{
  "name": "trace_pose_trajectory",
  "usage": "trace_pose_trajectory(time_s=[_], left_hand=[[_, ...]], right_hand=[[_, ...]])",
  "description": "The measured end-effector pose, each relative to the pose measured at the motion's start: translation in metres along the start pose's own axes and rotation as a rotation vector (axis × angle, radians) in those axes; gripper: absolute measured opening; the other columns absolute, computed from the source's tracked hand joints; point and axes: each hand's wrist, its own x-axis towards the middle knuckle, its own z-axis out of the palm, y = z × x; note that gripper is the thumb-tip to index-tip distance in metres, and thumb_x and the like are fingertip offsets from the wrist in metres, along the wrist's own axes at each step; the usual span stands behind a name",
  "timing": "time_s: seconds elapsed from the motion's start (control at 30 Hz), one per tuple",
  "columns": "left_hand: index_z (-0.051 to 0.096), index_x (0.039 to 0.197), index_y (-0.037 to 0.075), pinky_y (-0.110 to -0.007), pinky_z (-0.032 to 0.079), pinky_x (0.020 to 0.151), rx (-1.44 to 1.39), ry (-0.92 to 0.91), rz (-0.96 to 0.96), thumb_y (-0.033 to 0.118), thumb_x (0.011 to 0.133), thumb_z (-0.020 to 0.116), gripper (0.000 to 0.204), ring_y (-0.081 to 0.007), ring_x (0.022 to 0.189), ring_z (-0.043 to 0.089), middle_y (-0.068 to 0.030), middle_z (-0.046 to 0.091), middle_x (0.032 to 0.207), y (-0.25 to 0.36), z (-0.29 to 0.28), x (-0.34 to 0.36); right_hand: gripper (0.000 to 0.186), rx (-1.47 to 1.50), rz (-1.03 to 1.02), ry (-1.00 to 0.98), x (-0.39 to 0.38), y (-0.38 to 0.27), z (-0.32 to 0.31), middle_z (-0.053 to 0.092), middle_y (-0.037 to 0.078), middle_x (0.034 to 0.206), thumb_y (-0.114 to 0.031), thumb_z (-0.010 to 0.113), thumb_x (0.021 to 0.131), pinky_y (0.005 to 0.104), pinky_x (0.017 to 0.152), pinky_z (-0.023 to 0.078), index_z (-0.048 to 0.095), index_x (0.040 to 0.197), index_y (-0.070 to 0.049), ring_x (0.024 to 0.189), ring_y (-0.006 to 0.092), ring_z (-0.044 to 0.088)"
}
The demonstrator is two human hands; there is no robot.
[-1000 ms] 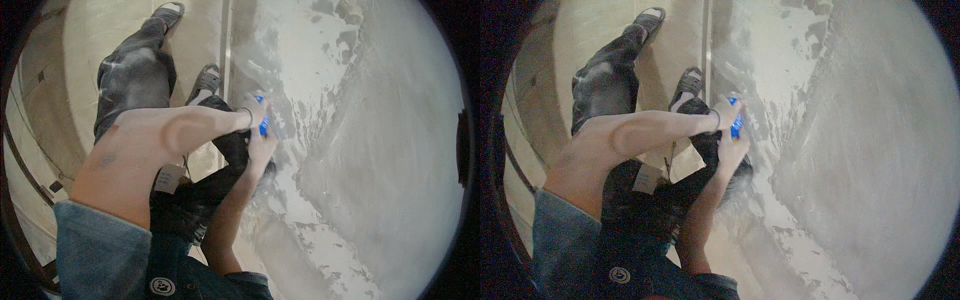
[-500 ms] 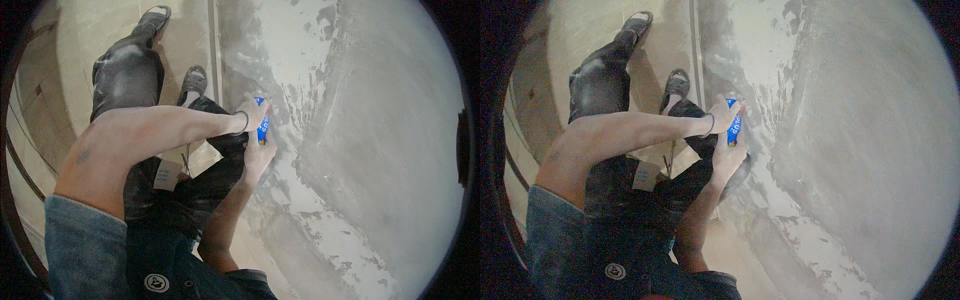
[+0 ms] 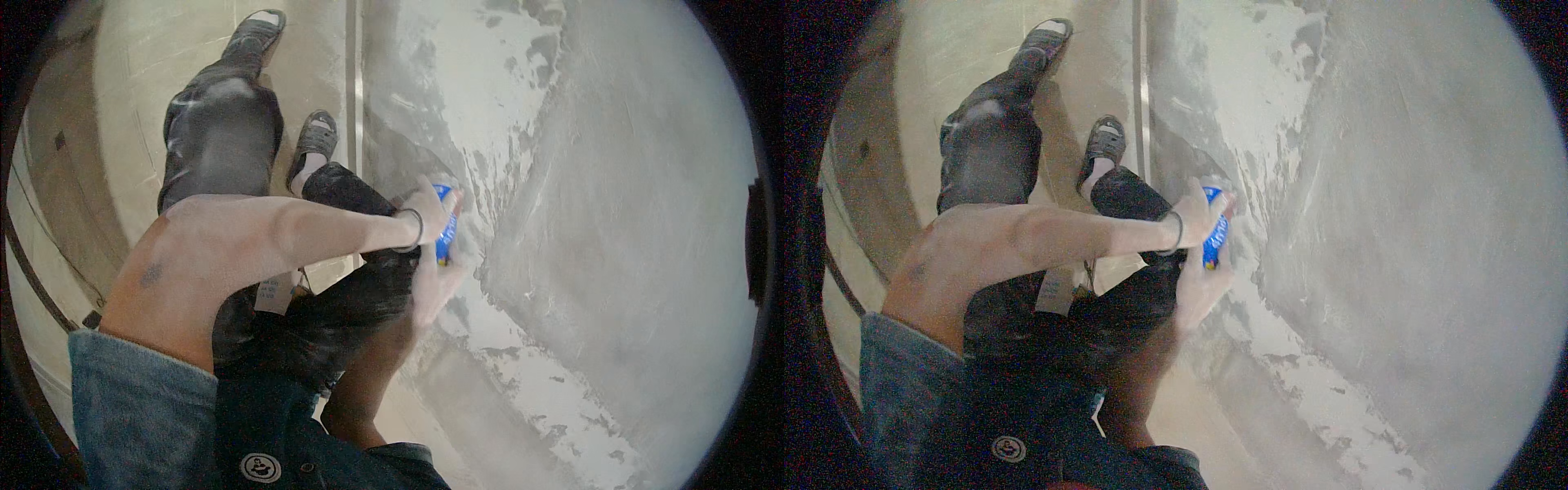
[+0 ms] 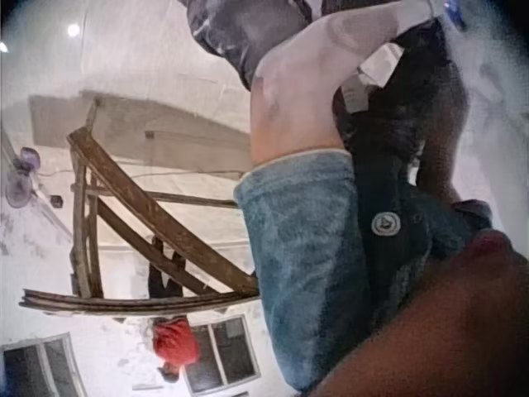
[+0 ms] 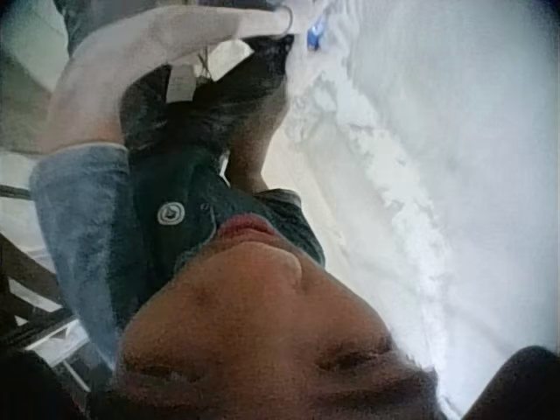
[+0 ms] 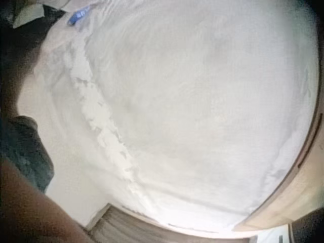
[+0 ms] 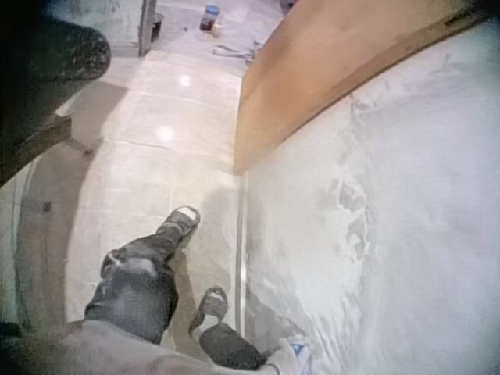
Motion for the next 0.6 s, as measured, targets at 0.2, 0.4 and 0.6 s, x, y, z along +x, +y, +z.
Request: trace_pose_trajectory(time_s=[0.2, 0.4, 0.6], left_hand=[[0.033, 0.127, -0.006, -0.05, 0.051, 0.092, -0.016, -0.03, -0.01, 0.054, 0.096, 0.048, 0.07, -0.0441, 0.104, 0.065, -0.0329, 0.063, 0.113, -0.01, -0.002, 0.01], [0.03, 0.127, -0.008, -0.051, 0.053, 0.087, 0.119, -0.067, -0.103, 0.053, 0.096, 0.049, 0.071, -0.0436, 0.1, 0.067, -0.0348, 0.063, 0.11, 0.006, 0.008, -0.005], [0.039, 0.121, -0.009, -0.047, 0.051, 0.091, 0.373, -0.143, 0.0, 0.052, 0.094, 0.056, 0.07, -0.0449, 0.105, 0.064, -0.035, 0.06, 0.114, -0.025, -0.001, 0.03]], right_hand=[[0.04, -0.029, 0.045, -0.083, 0.013, 0.046, 0.005, 0.069, 0.015, 0.076, -0.019, 0.072, 0.085, 0.035, 0.062, 0.048, 0.064, 0.11, 0.011, 0.066, 0.015, 0.058], [0.033, 0.053, -0.028, 0.015, 0.002, 0.004, -0.006, 0.062, 0.01, 0.068, -0.019, 0.07, 0.086, 0.0308, 0.055, 0.044, 0.067, 0.104, 0.01, 0.059, 0.0112, 0.054], [0.025, -0.102, 0.237, -0.074, 0.02, 0.053, 0.024, 0.065, 0.006, 0.074, -0.013, 0.068, 0.085, 0.0315, 0.06, 0.046, 0.067, 0.095, 0.01, 0.066, 0.0129, 0.056]])
